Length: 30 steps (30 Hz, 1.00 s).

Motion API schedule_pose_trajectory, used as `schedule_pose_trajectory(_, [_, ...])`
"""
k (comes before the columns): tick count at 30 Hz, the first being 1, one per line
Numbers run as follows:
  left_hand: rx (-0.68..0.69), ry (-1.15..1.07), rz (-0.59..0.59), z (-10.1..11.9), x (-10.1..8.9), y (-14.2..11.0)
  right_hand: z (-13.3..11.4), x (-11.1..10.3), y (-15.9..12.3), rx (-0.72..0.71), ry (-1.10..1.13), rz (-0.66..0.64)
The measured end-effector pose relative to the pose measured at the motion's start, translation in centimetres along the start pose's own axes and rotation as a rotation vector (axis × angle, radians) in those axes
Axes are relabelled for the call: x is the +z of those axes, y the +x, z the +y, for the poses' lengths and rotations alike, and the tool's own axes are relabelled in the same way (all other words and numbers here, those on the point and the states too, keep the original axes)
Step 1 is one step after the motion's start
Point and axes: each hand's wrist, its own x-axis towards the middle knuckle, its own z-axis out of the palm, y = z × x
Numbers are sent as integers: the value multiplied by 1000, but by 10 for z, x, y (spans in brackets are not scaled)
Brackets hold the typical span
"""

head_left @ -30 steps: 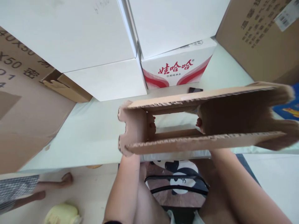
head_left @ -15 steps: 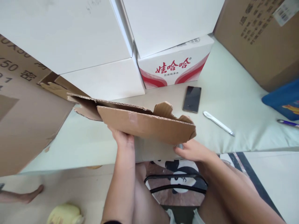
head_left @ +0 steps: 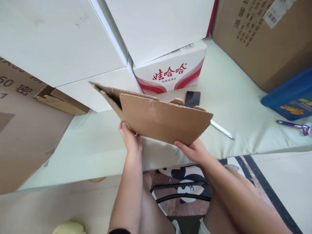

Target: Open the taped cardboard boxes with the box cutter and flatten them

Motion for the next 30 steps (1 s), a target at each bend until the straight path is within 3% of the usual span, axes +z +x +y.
schedule_pose_trajectory(2, [-72,57,53,-3,1,-1,1,-6,0,-3,26,68])
schedule_pose_trajectory(5, [-123,55,-16,-7,6,-6,7,-19,-1,30,54,243])
schedule_pose_trajectory(10, [-80,103,-132,-12,14,-20,17,-50,4,102,188,919])
schedule_pose_trajectory(13, [-27,184,-167,-14,18,-31,21,-69,9,169,241,1157])
schedule_pose_trajectory(16, [48,289,-259,-17,25,-47,28,-83,16,329,385,1208])
schedule_pose_trajectory(20, [217,465,-529,-23,48,-78,42,-95,29,445,482,1182])
schedule_pose_trajectory(25, [418,634,-984,-26,111,-117,50,-109,36,461,483,1132])
schedule_pose_trajectory(30, [523,806,-1233,-36,168,-133,49,-123,27,405,399,1108])
